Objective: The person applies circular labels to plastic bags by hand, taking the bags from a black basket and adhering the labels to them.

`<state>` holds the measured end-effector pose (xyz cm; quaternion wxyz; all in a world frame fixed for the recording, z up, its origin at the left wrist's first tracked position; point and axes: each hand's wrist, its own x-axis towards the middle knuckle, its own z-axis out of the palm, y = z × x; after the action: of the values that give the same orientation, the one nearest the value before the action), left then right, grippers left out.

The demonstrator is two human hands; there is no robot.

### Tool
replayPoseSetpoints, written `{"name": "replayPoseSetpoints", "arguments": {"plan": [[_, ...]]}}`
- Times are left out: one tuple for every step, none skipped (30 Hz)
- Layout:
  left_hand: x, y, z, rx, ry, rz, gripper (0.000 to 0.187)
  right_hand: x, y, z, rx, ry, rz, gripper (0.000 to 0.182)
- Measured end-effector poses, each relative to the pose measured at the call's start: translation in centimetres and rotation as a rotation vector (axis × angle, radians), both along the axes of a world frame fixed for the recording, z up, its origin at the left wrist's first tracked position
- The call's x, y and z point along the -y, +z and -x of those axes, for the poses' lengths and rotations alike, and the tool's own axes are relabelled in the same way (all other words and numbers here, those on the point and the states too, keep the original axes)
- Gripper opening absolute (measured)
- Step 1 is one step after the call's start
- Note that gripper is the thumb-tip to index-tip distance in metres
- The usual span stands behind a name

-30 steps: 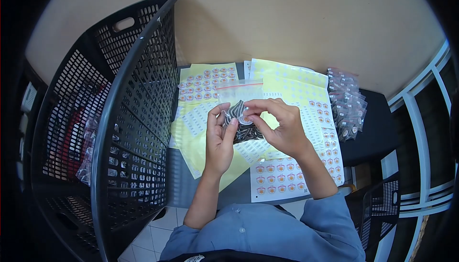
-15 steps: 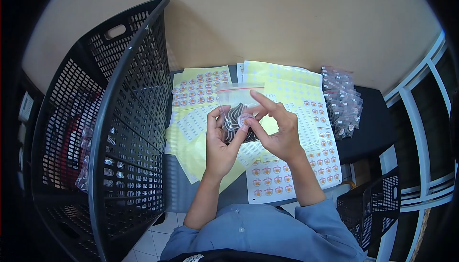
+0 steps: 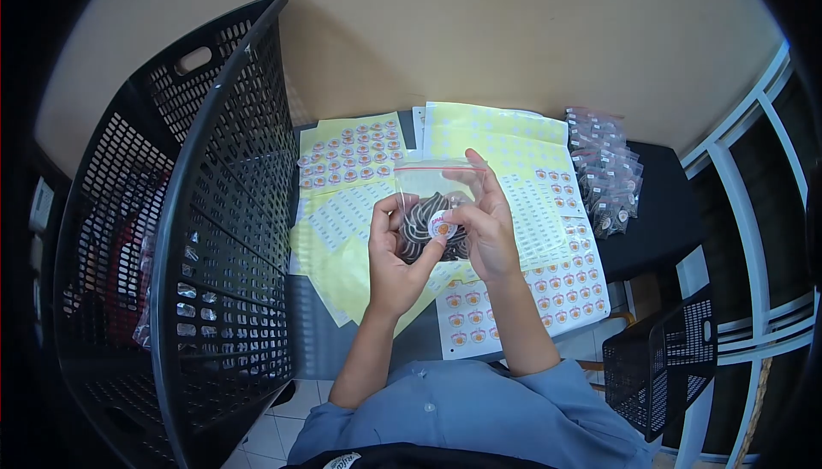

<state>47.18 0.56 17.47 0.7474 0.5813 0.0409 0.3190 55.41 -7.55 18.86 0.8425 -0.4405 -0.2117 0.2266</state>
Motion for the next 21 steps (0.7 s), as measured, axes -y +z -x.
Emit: {"name": "replayPoseSetpoints", "arguments": {"plan": [[0.0,0.0,0.0,-0.007,0.003,0.028,0.041,-0.1,-0.1,0.1,0.027,-0.012,-0.001,0.073],[0.1,0.0,0.1,-0.011,0.006,0.055,0.037,0.0,-0.2,0.2,0.058,-0.025,-0.004,0.073],[0.1,-0.1,0.1,-0.011,0.005,0.054,0.037,0.0,-0.2,0.3,0.058,-0.026,-0.005,0.073],[0.0,-0.3,-0.1,-0.010,0.023,0.094,0.032,0.0,-0.1,0.5,0.080,-0.027,-0.010,0.073],[0.0,-0.3,-0.2,-0.009,0.040,0.134,0.027,0.0,0.0,0.7,0.102,-0.029,-0.014,0.073],[0.0,-0.3,-0.3,-0.009,0.038,0.133,0.027,0.1,0.1,0.8,0.101,-0.030,-0.015,0.073],[0.0,-0.2,-0.3,0.016,0.076,0.142,0.024,0.1,0.1,0.9,0.085,-0.020,-0.014,0.072],[0.0,-0.2,-0.4,0.041,0.115,0.151,0.021,0.1,0.1,1.0,0.069,-0.008,-0.013,0.072],[-0.1,-0.1,-0.4,0.038,0.126,0.152,0.022,0.1,-0.1,1.1,0.070,-0.009,-0.013,0.072],[0.0,-0.1,-0.4,0.038,0.126,0.153,0.022,0.0,-0.4,1.2,0.057,-0.019,-0.028,0.072],[0.1,-0.1,-0.4,0.037,0.137,0.169,0.022,0.0,-0.6,1.3,0.043,-0.029,-0.044,0.072],[0.2,-0.2,-0.4,0.036,0.148,0.185,0.021,0.0,-0.7,1.5,0.043,-0.029,-0.044,0.072],[0.2,-0.2,-0.4,0.035,0.148,0.185,0.021,0.1,-0.7,1.7,0.044,-0.046,-0.040,0.073],[0.3,-0.3,-0.5,0.041,0.166,0.184,0.021,0.1,-0.7,1.9,0.046,-0.064,-0.037,0.074],[0.3,-0.3,-0.5,0.047,0.184,0.183,0.021,0.2,-0.8,2.1,0.047,-0.064,-0.037,0.074],[0.3,-0.3,-0.5,0.048,0.184,0.184,0.021,0.3,-0.9,2.3,0.122,-0.072,-0.009,0.076],[0.3,-0.3,-0.4,0.027,0.171,0.185,0.022,0.4,-0.9,2.4,0.196,-0.079,0.019,0.078],[0.3,-0.3,-0.3,0.006,0.159,0.185,0.023,0.4,-0.9,2.5,0.197,-0.079,0.019,0.078],[0.3,-0.3,-0.3,0.006,0.159,0.185,0.023,0.4,-0.9,2.6,0.225,-0.084,0.020,0.079],[0.2,-0.3,-0.3,0.008,0.150,0.183,0.023,0.3,-0.8,2.6,0.252,-0.090,0.021,0.081],[0.2,-0.4,-0.2,0.011,0.141,0.181,0.024,0.3,-0.8,2.7,0.253,-0.089,0.020,0.081]]}}
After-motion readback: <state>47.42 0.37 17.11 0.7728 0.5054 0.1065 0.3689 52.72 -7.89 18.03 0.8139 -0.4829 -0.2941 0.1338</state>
